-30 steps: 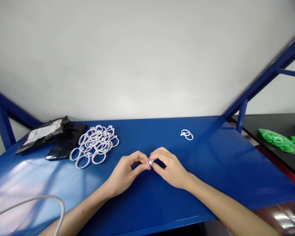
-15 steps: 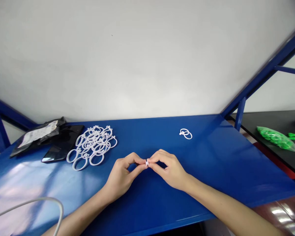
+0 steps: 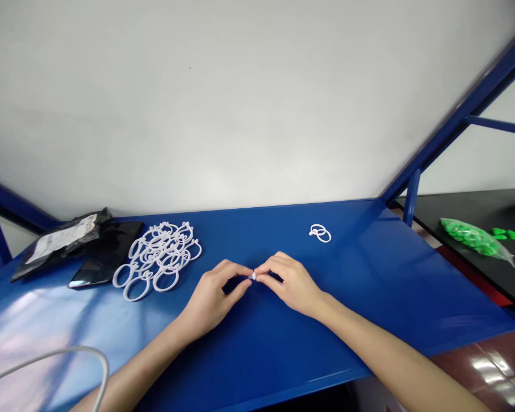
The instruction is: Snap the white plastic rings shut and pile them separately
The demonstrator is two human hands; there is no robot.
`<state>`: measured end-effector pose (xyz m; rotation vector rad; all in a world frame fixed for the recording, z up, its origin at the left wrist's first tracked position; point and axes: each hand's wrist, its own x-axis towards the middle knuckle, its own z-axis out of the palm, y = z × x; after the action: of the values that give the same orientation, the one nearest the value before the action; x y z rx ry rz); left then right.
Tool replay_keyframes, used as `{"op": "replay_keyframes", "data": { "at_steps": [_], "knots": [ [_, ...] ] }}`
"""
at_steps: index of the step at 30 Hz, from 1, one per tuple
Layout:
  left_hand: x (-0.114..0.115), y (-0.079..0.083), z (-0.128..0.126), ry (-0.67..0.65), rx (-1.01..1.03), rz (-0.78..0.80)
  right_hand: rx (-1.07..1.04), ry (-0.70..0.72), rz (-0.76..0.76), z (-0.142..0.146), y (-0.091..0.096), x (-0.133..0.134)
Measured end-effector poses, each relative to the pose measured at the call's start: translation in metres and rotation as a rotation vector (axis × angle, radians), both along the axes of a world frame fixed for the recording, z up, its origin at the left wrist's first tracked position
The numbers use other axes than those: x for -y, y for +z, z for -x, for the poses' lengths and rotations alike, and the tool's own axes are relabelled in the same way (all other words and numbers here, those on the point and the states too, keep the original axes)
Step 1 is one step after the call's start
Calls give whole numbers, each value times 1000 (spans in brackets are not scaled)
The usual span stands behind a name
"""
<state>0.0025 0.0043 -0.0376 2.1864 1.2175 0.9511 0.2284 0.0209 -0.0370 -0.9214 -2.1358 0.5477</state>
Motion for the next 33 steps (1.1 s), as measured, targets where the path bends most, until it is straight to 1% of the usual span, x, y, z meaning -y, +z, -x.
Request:
{"op": "replay_keyframes", "data": {
  "at_steps": [2,4,6,8,9,11,13,16,18,22,24,26,28,33],
  "knots": [
    [-12,0,13,74,-116,-132,76,-118,-87,-13,0,-14],
    [-26,2,33,212,-256,-252,173,-321,-175,-32,1,-29],
    [-38,4,55,357,-425,-306,268,-536,-225,-54,5,-41],
    [-47,6,75,472,-597,-282,351,-696,-214,-73,7,-50],
    [-49,7,83,512,-673,-251,415,-736,-189,-80,8,-52],
    [-52,7,93,548,-788,-178,501,-775,-155,-88,9,-54],
    [-52,6,97,545,-848,-125,528,-790,-154,-88,9,-52],
    [-51,5,95,513,-876,-101,517,-796,-182,-78,10,-46],
    [-50,6,91,505,-880,-99,506,-751,-188,-67,10,-40],
    [-48,9,83,527,-877,-95,504,-591,-161,-45,8,-28],
    [-47,9,80,544,-863,-128,497,-519,-137,-36,6,-23],
    [-46,6,78,575,-826,-194,478,-454,-111,-31,5,-20],
    [-47,3,78,578,-783,-271,454,-405,-86,-28,4,-18],
    [-49,-6,76,466,-724,-395,426,-350,-46,-29,5,-17]
  ]
}}
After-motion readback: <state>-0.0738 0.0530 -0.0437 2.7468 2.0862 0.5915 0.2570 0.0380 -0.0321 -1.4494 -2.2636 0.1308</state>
